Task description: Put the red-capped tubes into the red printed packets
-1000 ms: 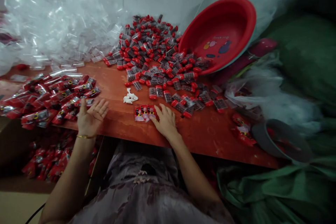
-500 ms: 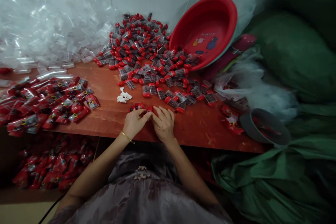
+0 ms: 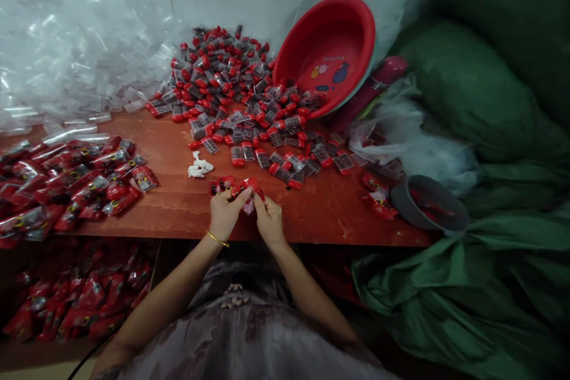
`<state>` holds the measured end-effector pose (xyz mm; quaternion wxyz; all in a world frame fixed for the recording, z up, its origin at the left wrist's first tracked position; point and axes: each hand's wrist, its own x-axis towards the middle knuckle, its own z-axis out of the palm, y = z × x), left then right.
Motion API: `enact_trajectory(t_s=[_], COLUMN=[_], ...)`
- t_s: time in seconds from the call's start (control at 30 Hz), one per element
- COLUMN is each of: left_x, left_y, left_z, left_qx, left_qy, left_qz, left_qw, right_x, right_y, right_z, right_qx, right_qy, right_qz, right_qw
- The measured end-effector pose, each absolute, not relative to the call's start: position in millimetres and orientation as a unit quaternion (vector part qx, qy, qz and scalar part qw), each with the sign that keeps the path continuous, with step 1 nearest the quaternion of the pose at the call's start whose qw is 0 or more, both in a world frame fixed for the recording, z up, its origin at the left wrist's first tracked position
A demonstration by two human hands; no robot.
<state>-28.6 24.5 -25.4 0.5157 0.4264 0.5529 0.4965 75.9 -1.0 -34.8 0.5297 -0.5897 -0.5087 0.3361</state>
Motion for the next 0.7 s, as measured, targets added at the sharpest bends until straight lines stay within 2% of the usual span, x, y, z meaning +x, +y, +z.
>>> enact_trajectory(t_s=[0.1, 0.23, 0.37, 0.6, 0.7], left_x=[-30.6, -37.0, -41.6, -45.5, -43.9], left_y=[28.4, 32.2, 39.9, 76.0, 78.5], left_z=[-31.4, -20.8, -10.0, -35.4, -33.5], left_qx=[0.448, 0.566, 0.621, 0.721, 0.714], left_qy=[0.540, 0.586, 0.592, 0.618, 0.630], left_qz=[0.500, 0.427, 0.397, 0.272, 0.281], left_qw=[0.507, 0.392, 0.326, 0.156, 0.118], right_x=[79.6, 86.3, 95.4, 106.2, 105.2], right_y=[2.0, 10.8, 23.1, 32.2, 31.1], right_z=[-36.1, -41.3, -45.3, -48.5, -50.7], right_qx=[-0.610, -0.637, -0.656, -0.646, -0.643], right_qy=[-0.518, -0.516, -0.461, -0.406, -0.396], right_qz=[0.312, 0.267, 0.286, 0.320, 0.318], right_qw=[0.512, 0.507, 0.524, 0.562, 0.572])
